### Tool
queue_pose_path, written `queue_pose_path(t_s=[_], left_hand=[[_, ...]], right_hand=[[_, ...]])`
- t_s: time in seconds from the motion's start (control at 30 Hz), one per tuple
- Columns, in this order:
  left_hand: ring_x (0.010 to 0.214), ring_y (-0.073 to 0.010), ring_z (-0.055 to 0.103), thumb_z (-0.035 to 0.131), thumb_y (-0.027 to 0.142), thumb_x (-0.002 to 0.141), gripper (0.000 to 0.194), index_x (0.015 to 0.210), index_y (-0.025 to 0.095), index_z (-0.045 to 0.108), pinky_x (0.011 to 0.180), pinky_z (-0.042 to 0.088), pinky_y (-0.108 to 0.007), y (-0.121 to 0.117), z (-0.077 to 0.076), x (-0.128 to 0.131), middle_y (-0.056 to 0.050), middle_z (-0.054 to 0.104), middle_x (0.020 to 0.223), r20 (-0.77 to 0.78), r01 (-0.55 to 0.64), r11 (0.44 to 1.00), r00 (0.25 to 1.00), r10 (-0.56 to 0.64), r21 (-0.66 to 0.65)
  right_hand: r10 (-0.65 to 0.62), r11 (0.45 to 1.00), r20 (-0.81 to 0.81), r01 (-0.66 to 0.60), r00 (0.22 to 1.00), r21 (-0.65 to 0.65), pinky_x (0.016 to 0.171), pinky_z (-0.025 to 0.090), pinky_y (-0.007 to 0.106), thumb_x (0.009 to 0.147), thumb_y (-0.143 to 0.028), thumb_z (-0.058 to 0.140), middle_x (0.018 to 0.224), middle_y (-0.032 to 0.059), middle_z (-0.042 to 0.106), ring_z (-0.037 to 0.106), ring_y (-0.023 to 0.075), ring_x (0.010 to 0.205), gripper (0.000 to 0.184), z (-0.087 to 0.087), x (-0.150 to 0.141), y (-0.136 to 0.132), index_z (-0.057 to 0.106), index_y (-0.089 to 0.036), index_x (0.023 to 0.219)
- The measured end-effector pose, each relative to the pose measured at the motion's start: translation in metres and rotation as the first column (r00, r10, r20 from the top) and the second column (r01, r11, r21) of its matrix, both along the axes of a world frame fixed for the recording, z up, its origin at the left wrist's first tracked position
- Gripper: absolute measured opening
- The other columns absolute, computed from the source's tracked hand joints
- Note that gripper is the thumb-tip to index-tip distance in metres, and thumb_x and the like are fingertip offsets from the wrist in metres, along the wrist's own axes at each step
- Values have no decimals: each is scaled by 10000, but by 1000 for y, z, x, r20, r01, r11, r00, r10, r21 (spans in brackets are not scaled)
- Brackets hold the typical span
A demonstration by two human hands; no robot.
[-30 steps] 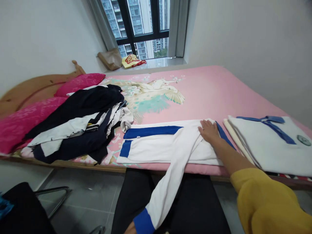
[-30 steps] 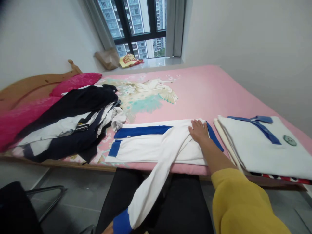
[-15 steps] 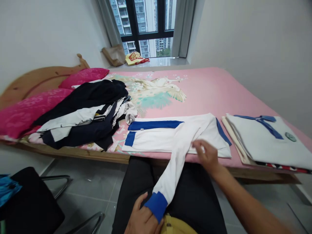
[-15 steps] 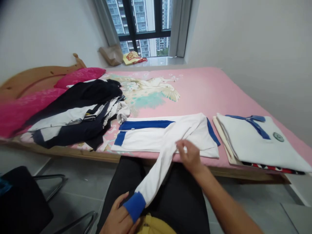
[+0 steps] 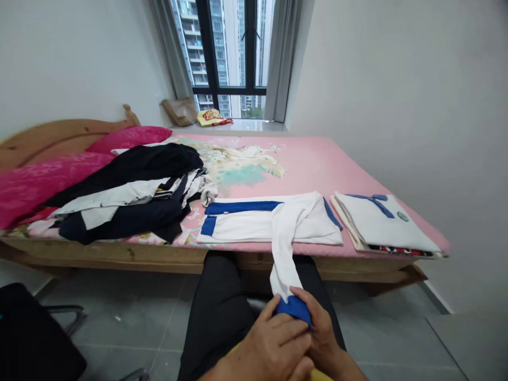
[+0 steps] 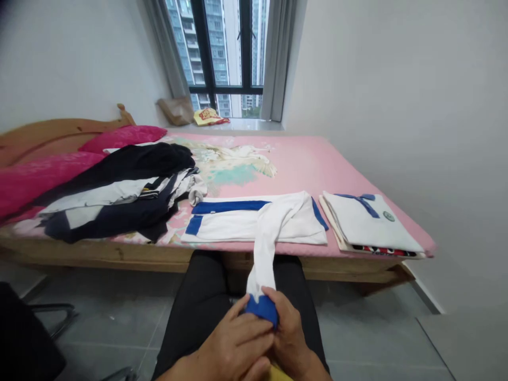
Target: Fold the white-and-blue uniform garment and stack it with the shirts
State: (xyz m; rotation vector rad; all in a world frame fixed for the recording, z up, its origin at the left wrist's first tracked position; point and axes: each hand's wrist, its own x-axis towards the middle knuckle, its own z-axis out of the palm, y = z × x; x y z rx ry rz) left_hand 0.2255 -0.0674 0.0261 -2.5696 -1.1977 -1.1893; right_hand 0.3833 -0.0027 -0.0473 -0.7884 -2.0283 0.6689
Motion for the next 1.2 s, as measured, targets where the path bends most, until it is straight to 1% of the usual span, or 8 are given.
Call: queue_pose_path(t_s=[0.1,0.27,0.6,0.77,0.83,1.0,1.1,1.2], left_hand=[[938,-151,611,499,155,827,211,1012,157,601,1069,339,-405,-2,6,-13,-54,684,956,78,29,998,996,-34,60],[989,-159,593,441,32,821,382,1127,196,602,883,478,-328,14,-4,-33,-82,653,1061,97,-153,965,979,177,-212],[933,-188,624,507,117,821,325,1115,193,623,773,499,-333,78,-16,-20,-105,636,1123,50,-77,974,995,89,-213],[941,-157,625,449,121,857,243,1015,182,623,839,503,-309,89,-12,-19,-73,672,1004,380,-8,932,912,156,-363],[910,-159,615,472,156,860,243,1063,185,603,816,498,-309,91,-9,-23,-69,662,976,361,-3,920,919,156,-391],[878,-164,597,487,259,892,254,1089,204,637,805,466,-296,93,5,-32,-69,655,953,235,60,896,971,50,-439],[719,-138,591,431,308,924,284,833,162,658,679,462,-253,95,10,-30,-46,641,784,355,61,846,922,155,-530],[600,-123,565,451,381,912,338,739,146,621,573,447,-236,99,8,-26,-22,596,676,490,99,777,823,288,-622]], right_hand=[[-126,991,-44,123,991,-59,829,536,281,848,-253,514,1151,78,606,629,195,988,421,-4,7,-3,451,-211,1262],[-258,966,-97,253,961,-60,899,497,337,854,-230,495,1206,109,559,570,224,1089,441,-10,12,-1,426,-193,1288],[-25,1000,-123,26,992,9,943,461,333,847,-131,417,1231,82,533,541,204,1113,492,17,13,18,412,-235,1329],[-194,980,-229,180,954,-81,829,496,305,864,-175,448,1032,55,580,587,165,907,419,29,11,35,453,-232,1279],[-238,969,-260,210,936,-133,800,497,290,888,-197,441,1007,44,589,588,153,876,327,35,11,43,509,-237,1205],[-143,985,-247,113,958,-132,849,483,307,924,-242,400,1004,45,604,584,162,922,239,53,12,61,589,-225,1069],[-101,988,-286,63,953,-138,885,479,331,939,-318,369,1056,59,583,570,174,969,324,60,12,63,512,-230,1215],[-23,998,-187,12,982,-62,997,420,406,813,-453,588,1275,111,484,491,245,1158,734,58,9,58,259,-214,1424]])
